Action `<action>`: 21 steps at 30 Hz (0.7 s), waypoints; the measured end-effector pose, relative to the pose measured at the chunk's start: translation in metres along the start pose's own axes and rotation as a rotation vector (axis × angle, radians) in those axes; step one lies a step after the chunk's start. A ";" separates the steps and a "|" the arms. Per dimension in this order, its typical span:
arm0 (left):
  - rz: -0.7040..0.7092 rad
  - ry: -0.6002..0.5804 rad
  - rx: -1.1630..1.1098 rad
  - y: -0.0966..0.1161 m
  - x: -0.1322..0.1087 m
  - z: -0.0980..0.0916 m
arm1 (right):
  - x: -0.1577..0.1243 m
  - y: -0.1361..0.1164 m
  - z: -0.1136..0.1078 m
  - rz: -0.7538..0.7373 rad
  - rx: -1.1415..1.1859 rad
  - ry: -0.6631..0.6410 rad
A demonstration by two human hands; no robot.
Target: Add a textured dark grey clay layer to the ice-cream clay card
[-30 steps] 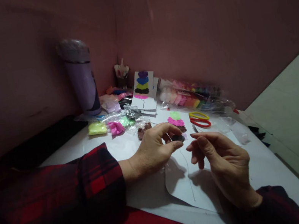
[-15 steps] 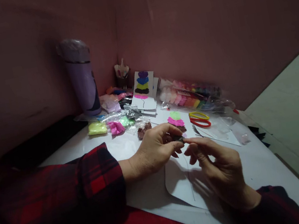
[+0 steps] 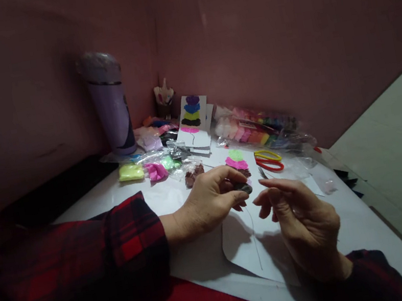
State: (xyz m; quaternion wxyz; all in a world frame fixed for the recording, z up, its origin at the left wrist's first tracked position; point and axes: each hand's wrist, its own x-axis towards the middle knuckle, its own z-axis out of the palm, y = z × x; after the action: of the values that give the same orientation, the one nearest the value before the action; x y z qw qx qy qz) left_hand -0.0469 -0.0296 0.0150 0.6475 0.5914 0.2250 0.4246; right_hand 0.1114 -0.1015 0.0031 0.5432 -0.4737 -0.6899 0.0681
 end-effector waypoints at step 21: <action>0.012 0.013 0.023 0.001 0.000 0.000 | 0.020 -0.010 -0.001 0.732 0.715 -0.063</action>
State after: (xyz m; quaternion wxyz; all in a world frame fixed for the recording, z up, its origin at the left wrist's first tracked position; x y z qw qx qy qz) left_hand -0.0470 -0.0296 0.0165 0.6368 0.5974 0.2304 0.4297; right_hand 0.1073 -0.0929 0.0230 0.5908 -0.4665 -0.4285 0.4997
